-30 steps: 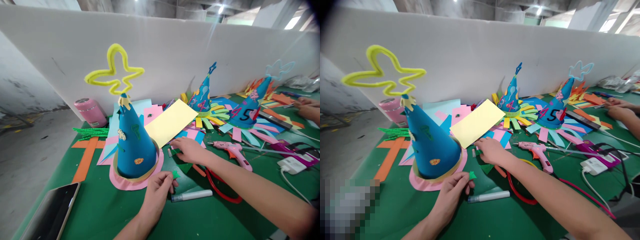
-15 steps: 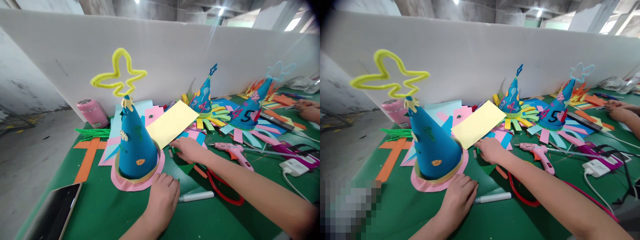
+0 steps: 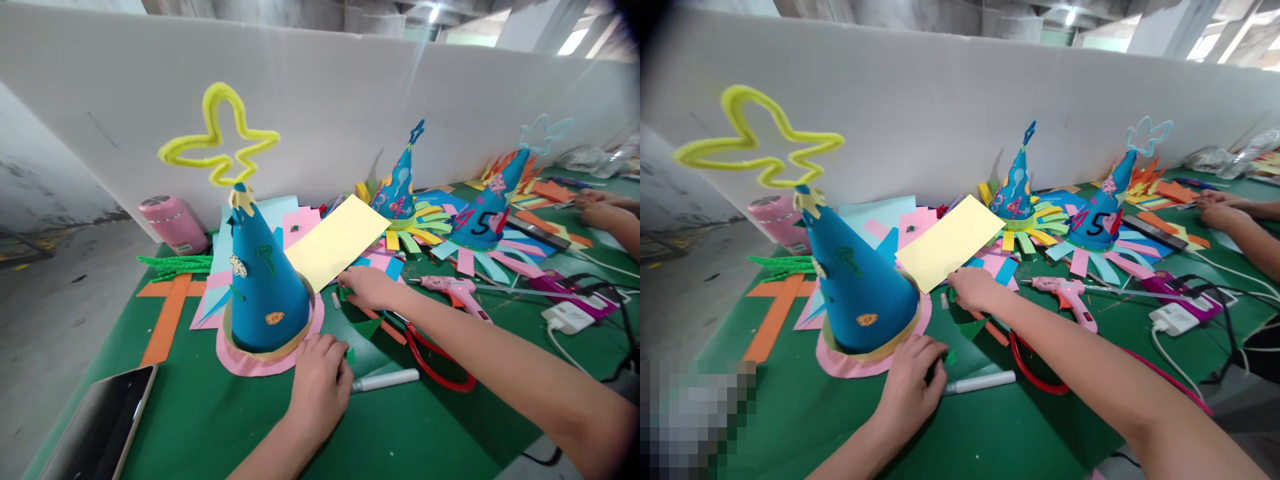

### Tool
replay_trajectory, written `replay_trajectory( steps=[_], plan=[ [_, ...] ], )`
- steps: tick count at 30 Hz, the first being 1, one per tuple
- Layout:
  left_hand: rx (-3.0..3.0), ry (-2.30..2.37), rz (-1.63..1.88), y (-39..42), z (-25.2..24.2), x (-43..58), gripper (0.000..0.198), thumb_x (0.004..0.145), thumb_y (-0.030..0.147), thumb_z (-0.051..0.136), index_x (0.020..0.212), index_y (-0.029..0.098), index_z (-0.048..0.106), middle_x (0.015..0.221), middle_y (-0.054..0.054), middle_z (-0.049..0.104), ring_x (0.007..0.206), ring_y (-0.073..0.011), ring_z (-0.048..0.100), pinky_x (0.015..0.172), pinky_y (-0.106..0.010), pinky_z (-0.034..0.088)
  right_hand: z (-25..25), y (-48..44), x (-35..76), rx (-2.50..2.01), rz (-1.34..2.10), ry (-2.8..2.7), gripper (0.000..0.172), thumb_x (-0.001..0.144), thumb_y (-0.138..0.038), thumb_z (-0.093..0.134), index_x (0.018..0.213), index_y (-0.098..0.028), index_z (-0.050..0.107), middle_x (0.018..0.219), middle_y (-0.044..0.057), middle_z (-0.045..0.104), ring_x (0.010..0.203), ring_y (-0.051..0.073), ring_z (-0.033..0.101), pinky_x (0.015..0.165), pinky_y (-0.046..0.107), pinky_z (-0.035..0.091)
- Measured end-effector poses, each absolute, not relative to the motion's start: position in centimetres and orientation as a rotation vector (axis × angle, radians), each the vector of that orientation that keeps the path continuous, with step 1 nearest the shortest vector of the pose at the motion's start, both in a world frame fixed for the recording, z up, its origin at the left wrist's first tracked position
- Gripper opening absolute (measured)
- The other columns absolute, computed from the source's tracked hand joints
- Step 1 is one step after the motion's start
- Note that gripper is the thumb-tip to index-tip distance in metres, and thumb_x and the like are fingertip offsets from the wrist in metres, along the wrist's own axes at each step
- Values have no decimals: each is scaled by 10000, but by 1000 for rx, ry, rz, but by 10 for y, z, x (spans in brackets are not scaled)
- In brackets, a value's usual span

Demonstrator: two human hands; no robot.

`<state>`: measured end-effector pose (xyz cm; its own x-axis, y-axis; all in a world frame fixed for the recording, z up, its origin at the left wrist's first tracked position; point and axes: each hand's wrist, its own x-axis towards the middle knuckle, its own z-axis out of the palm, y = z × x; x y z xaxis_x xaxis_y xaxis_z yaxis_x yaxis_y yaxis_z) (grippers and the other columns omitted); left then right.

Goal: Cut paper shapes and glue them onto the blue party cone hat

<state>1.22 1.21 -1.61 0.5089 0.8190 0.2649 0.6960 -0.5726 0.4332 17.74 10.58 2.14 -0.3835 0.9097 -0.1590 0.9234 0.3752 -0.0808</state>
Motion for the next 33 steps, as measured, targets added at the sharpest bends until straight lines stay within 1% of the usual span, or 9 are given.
replay_trajectory(
  steps=[5, 8, 13, 16, 20, 23, 25, 29, 33],
  plan=[
    [2511, 1254, 587, 11, -15, 12, 170, 751, 132, 459, 703, 179, 615, 723, -63, 562, 726, -211, 500, 623, -331, 380, 22, 106, 182, 1763, -409, 2635, 148, 762, -228, 592, 889, -153, 608, 907, 61, 607, 842, 206, 566, 691, 331, 440],
    [2466, 1274, 665, 11, -14, 12, 156, 759, 146, 460, 758, 170, 614, 731, -67, 566, 733, -217, 506, 631, -340, 387, 32, 102, 189, 1836, -596, 2734, 65, 716, -184, 596, 766, -162, 631, 833, 58, 612, 785, 202, 564, 650, 285, 402],
    [2270, 1184, 958, 11, -10, 12, 143, 788, 156, 455, 836, 151, 591, 766, -76, 576, 742, -204, 527, 661, -332, 409, 45, 78, 196, 1977, -1138, 2816, 163, 819, -258, 437, 774, -154, 555, 671, -3, 551, 601, 114, 520, 561, 224, 403],
    [2008, 1111, 1072, 10, -5, 11, 133, 814, 179, 455, 876, 153, 570, 809, -68, 574, 776, -183, 533, 708, -302, 416, 40, 56, 192, 2027, -1510, 2739, 170, 823, -293, 417, 773, -151, 495, 596, -25, 516, 518, 94, 505, 511, 211, 421],
    [1615, 1087, 1023, 11, 1, 9, 172, 854, 257, 418, 792, 173, 555, 721, -16, 544, 705, -144, 504, 647, -241, 398, 29, 34, 183, 2037, -1861, 2629, 127, 796, -281, 469, 801, -155, 488, 627, -16, 540, 555, 95, 529, 544, 216, 449],
    [1379, 1058, 1013, 14, 1, 8, 203, 837, 301, 454, 707, 171, 539, 642, 11, 492, 634, -122, 457, 595, -221, 373, 27, 24, 177, 1986, -2101, 2549, 95, 777, -249, 506, 771, -156, 524, 601, -29, 512, 537, 89, 491, 515, 204, 414],
    [1256, 1022, 975, 16, -1, 9, 189, 801, 310, 506, 682, 165, 528, 619, 20, 464, 602, -111, 427, 566, -216, 359, 28, 21, 175, 1920, -2089, 2585, 86, 774, -228, 516, 756, -156, 561, 573, -41, 493, 522, 83, 464, 520, 207, 395],
    [1115, 1016, 895, 17, -3, 12, 171, 714, 299, 593, 652, 161, 514, 601, 29, 455, 560, -96, 402, 525, -206, 342, 29, 18, 176, 1851, -1811, 2738, 117, 786, -214, 514, 831, -184, 617, 556, -53, 515, 534, 85, 478, 621, 248, 415],
    [1100, 1013, 834, 15, 4, 15, 161, 662, 267, 603, 596, 164, 498, 547, 48, 442, 520, -84, 394, 503, -195, 322, 27, 16, 176, 1903, -1726, 2758, 146, 792, -227, 505, 871, -192, 623, 625, -26, 577, 582, 105, 527, 556, 225, 415]
  ],
)
